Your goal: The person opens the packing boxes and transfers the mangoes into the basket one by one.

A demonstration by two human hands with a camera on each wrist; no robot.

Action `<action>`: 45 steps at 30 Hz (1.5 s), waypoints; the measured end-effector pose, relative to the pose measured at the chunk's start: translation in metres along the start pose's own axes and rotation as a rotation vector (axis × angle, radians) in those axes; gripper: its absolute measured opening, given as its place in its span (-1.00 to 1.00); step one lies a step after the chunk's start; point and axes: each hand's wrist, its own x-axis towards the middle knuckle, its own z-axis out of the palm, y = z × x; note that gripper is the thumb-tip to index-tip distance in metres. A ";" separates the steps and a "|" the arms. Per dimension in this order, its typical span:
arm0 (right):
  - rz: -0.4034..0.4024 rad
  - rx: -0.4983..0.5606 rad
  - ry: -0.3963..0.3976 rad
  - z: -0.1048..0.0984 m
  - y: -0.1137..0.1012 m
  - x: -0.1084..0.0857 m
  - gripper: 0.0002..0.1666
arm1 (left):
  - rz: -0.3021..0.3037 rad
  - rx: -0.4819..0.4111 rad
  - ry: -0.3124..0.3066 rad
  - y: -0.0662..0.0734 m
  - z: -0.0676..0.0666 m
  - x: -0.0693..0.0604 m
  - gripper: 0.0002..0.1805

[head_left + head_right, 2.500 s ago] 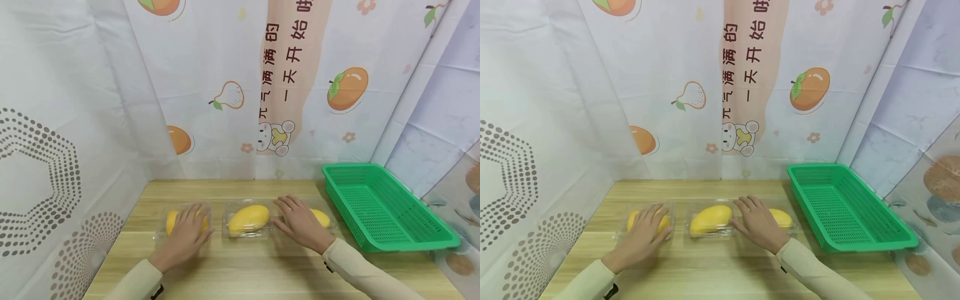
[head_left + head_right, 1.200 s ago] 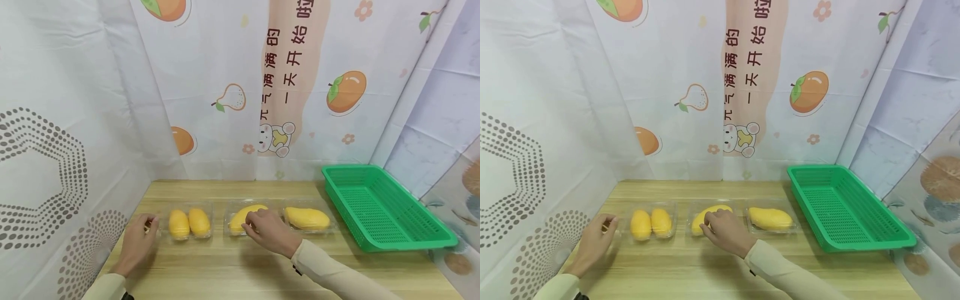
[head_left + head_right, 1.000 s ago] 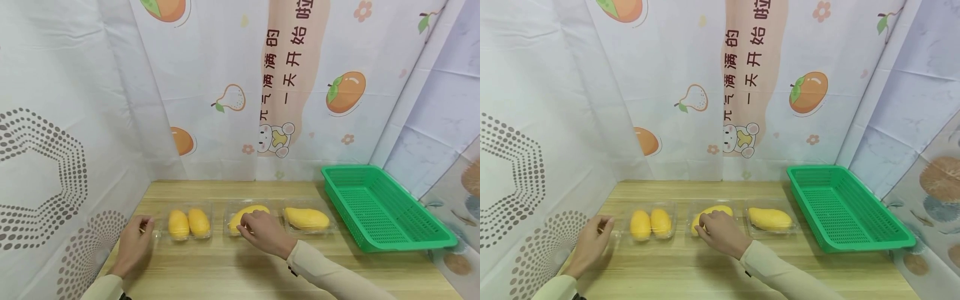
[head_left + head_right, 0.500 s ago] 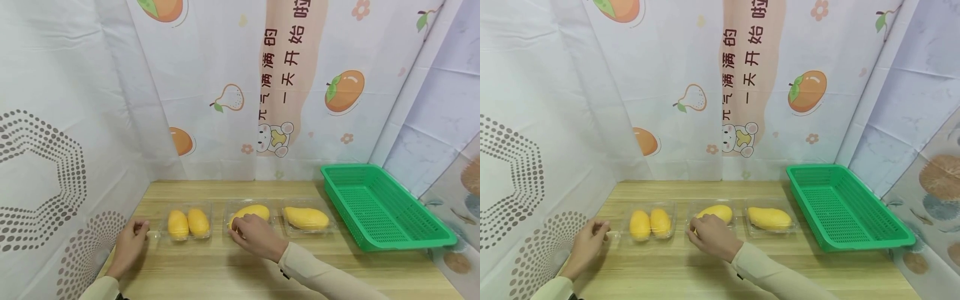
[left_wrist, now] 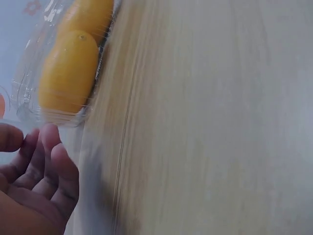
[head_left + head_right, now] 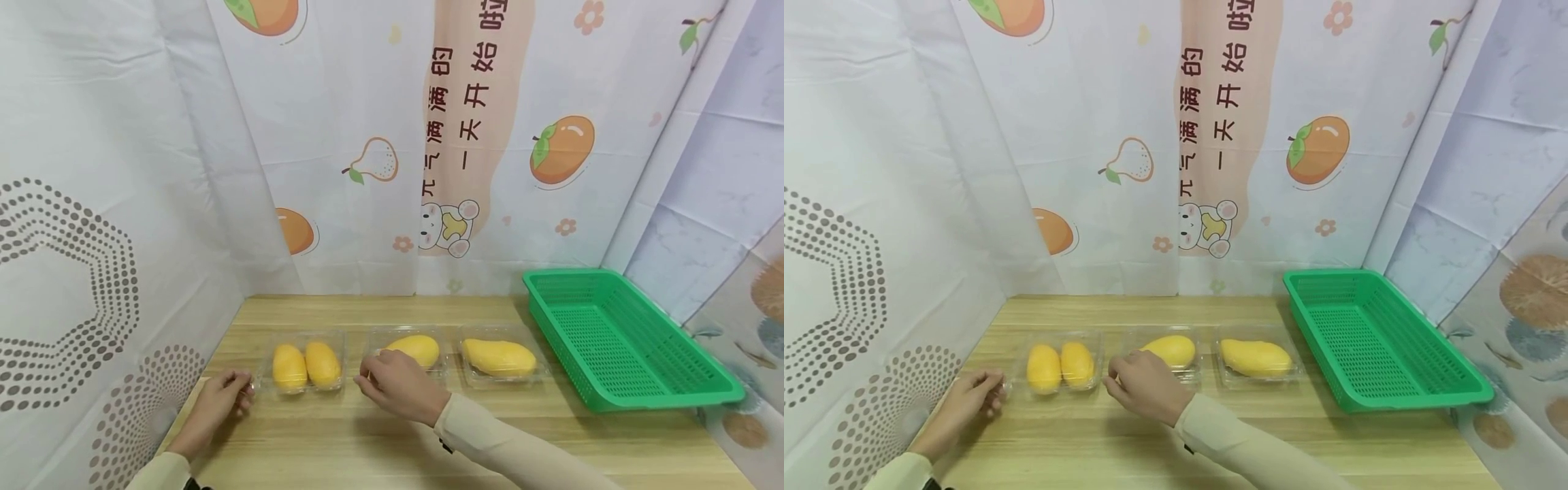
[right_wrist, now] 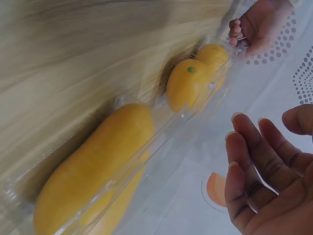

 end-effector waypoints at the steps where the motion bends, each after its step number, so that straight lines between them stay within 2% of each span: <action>1: 0.001 -0.001 -0.003 0.001 -0.001 0.002 -0.82 | -0.013 -0.007 -0.010 -0.001 0.000 0.000 -0.65; 5: -0.001 0.006 -0.019 0.003 -0.004 0.006 -0.80 | -0.050 -0.049 -0.062 -0.002 0.000 0.000 -0.67; 10: -0.001 0.004 -0.026 0.009 -0.006 0.007 -0.80 | -0.072 -0.119 -0.180 -0.004 -0.005 0.000 -0.62; 17: -0.031 0.006 0.002 0.015 -0.009 0.010 -0.86 | -0.048 -0.132 -0.311 -0.011 -0.014 0.004 -0.59; 24: -0.045 0.001 0.012 0.018 -0.014 0.014 -0.82 | -0.010 -0.158 -0.442 -0.015 -0.020 0.006 -0.57; 29: -0.075 -0.013 0.025 0.021 -0.017 0.019 -0.84 | -0.016 -0.166 -0.462 -0.016 -0.023 0.006 -0.56; 39: -0.098 -0.002 -0.005 0.024 -0.028 0.029 -0.85 | -0.006 -0.202 -0.505 -0.016 -0.025 0.006 -0.60; 45: -0.140 -0.090 -0.019 0.031 -0.037 0.044 -0.79 | 0.010 -0.197 -0.524 -0.016 -0.024 0.006 -0.58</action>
